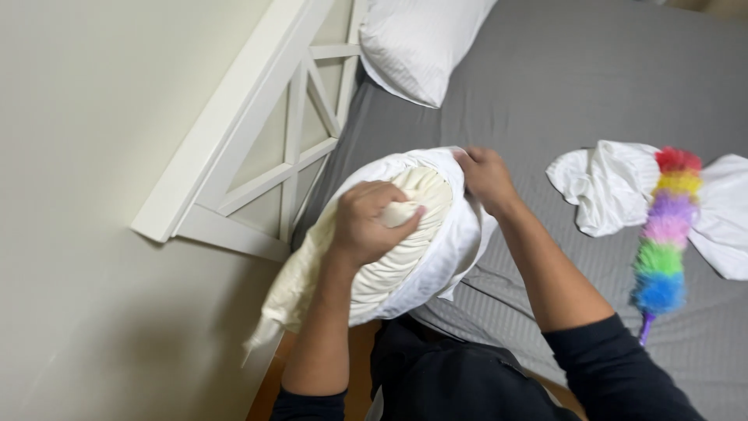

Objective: Dusting off pillows with a colorful duster and replacing a pillowcase on a bed.

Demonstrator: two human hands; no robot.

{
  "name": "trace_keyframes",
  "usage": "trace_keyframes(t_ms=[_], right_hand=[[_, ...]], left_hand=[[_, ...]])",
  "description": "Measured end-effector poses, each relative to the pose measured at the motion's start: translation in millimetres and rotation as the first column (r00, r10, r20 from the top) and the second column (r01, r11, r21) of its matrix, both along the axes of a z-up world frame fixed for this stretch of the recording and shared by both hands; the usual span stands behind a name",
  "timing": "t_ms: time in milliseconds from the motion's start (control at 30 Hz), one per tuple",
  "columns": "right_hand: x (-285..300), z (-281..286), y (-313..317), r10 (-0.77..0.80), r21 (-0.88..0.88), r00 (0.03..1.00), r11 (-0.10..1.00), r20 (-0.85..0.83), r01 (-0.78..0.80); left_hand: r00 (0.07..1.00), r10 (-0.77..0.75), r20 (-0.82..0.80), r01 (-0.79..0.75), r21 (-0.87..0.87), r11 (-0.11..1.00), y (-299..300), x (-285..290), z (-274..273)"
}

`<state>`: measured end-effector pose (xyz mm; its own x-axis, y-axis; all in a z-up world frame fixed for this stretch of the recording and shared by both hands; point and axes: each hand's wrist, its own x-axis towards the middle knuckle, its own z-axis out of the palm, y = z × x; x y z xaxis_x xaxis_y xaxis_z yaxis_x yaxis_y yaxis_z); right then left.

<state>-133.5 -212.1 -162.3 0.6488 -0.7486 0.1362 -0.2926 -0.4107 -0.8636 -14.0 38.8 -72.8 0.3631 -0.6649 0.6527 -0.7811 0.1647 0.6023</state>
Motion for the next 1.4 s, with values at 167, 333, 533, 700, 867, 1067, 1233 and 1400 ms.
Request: trace_keyframes(t_ms=[167,333,533,700,867,1067,1233,1400], right_hand=[[-90,-175,-50,-0.181,0.504,0.941,0.807,-0.285,0.308],[-122,-156,-59,-0.225,0.789,0.964,0.613,0.141,0.027],[-112,-1,-2,-0.181,0.693,0.974,0.72,0.138,0.036],[-224,-243,-19,-0.385,0.497,0.856,0.699,-0.344,0.514],[-229,-218,-41,-0.246,0.401,0.794,0.757,-0.555,0.515],[-202,-100,-9,-0.25,0.447,0.959,0.848,-0.135,0.284],[-212,-198,8,-0.231,0.682,0.973,0.711,-0.007,0.174],[-237,-312,37,-0.221,0.867,0.969,0.499,0.109,0.016]], left_hand=[[0.98,-0.158,-0.124,0.155,-0.038,0.987,-23,-1,-47],[0.918,-0.383,-0.101,0.383,-0.014,0.924,-46,-14,-28],[0.853,-0.497,-0.161,0.487,-0.098,0.868,-68,-24,-53],[0.747,-0.509,-0.429,0.459,-0.222,0.86,-61,-12,-68],[0.733,-0.641,-0.23,0.652,-0.035,0.758,-92,-37,-24],[0.689,-0.716,0.112,0.724,-0.065,0.686,-176,-88,77],[0.08,-0.958,0.274,0.97,0.201,0.139,-137,-164,85],[0.323,-0.937,0.135,0.901,0.26,0.348,-138,-157,-40]])
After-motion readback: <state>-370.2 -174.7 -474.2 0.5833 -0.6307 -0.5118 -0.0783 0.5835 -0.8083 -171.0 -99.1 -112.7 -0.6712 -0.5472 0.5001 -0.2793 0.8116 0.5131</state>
